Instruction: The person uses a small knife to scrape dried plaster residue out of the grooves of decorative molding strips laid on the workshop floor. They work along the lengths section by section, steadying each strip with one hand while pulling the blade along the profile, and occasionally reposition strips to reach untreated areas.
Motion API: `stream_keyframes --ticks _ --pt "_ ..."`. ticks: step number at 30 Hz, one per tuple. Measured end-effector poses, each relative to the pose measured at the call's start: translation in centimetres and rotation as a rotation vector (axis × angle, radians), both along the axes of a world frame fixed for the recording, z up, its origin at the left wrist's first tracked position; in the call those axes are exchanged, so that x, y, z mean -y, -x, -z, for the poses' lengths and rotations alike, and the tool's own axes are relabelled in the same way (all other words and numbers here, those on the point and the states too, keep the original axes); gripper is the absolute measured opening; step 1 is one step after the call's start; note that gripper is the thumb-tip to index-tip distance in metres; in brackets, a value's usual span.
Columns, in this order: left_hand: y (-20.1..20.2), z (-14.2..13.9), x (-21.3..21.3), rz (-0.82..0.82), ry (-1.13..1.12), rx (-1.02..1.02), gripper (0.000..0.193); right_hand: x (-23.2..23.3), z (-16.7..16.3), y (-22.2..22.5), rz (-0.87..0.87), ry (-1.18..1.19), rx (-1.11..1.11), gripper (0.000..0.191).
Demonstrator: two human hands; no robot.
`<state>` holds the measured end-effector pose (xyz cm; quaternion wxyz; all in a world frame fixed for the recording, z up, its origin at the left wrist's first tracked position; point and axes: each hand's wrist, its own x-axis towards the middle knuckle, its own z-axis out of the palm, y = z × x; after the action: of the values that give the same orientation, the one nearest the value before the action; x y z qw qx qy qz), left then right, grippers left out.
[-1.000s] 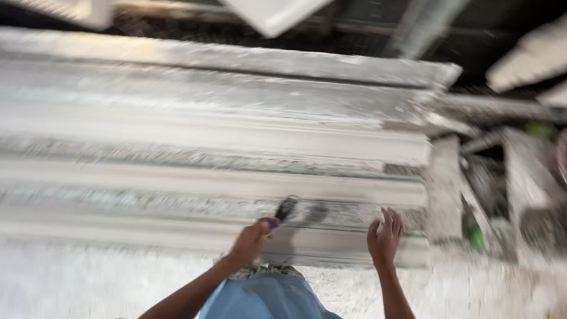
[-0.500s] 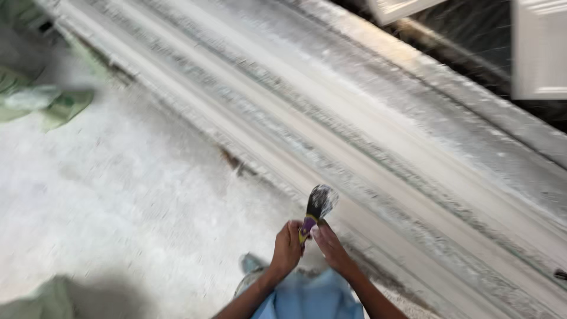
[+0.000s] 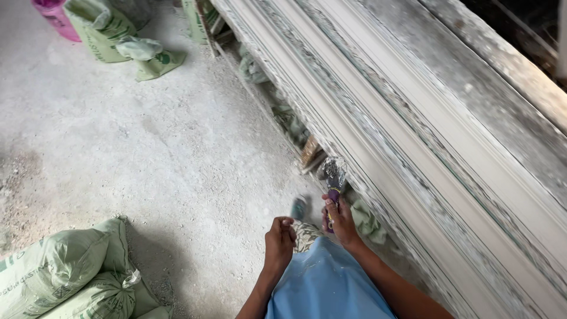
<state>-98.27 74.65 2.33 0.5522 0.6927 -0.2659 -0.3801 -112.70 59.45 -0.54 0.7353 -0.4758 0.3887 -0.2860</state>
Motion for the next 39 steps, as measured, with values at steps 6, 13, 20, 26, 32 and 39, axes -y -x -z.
stream_keyframes --ticks 6,13,20,26,32,39 --pt "-11.3 2.9 3.8 0.038 -0.246 0.007 0.082 5.7 2.3 -8.9 -0.190 0.014 -0.210 0.035" --pt "-25.3 0.1 17.1 0.228 -0.175 0.072 0.067 16.0 3.3 -24.9 -0.318 0.118 -0.220 0.034" --pt "-34.2 -3.0 29.8 0.398 -0.149 0.071 0.070 29.5 2.0 -27.7 -0.186 0.160 -0.283 0.048" --pt "-38.1 0.9 38.7 0.676 -0.155 0.116 0.067 39.4 -0.5 -16.6 0.125 -0.016 -0.725 0.043" --pt "-44.6 2.1 47.1 0.876 -0.177 0.127 0.058 43.9 -0.5 -25.2 0.200 -0.065 -0.858 0.052" --pt "-53.5 -0.6 54.9 0.913 -0.092 0.167 0.056 56.8 0.3 -53.8 0.167 0.305 -0.839 0.050"
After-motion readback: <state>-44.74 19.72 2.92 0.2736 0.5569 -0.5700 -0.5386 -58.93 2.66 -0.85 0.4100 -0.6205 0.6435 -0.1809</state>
